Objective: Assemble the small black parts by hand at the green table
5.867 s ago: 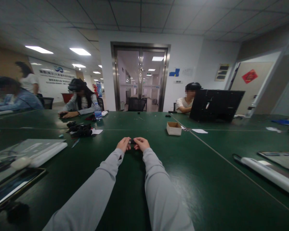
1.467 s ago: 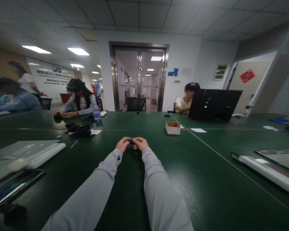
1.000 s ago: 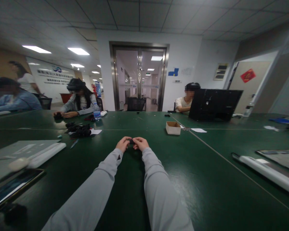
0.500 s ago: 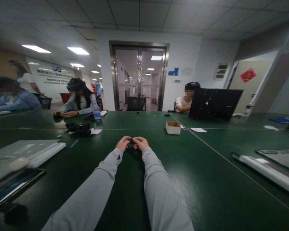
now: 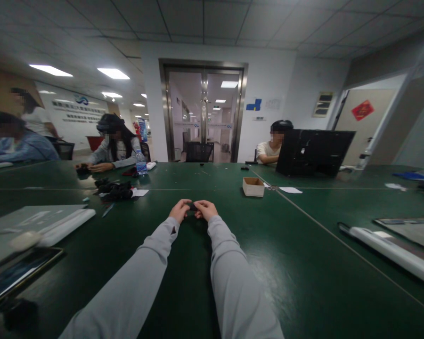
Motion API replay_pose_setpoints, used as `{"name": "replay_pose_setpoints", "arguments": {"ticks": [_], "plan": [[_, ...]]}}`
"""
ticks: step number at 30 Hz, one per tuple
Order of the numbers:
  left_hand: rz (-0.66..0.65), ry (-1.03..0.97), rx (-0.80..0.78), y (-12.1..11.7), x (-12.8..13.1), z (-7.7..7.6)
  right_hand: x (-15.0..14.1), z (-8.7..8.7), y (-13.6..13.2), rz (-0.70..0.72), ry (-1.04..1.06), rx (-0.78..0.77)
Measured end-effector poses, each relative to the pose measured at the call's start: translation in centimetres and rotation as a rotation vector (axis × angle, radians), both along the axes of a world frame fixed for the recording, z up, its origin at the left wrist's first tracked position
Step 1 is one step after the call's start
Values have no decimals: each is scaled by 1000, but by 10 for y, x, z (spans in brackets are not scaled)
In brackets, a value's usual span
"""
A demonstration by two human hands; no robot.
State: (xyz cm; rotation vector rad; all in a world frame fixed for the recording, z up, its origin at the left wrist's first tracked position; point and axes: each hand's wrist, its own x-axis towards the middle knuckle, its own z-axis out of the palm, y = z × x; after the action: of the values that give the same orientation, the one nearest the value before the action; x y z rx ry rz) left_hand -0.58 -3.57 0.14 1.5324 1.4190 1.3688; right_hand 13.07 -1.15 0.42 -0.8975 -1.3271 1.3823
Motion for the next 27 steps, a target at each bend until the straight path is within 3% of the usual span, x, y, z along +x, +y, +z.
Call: {"name": "replay_pose_setpoints", "arguments": {"ticks": [10, 27], "plan": [[13, 16, -68, 3, 1, 0, -1, 2, -1, -23, -11, -19], [3, -2, -15, 4, 1, -3, -1, 1, -1, -16, -4, -27]]}}
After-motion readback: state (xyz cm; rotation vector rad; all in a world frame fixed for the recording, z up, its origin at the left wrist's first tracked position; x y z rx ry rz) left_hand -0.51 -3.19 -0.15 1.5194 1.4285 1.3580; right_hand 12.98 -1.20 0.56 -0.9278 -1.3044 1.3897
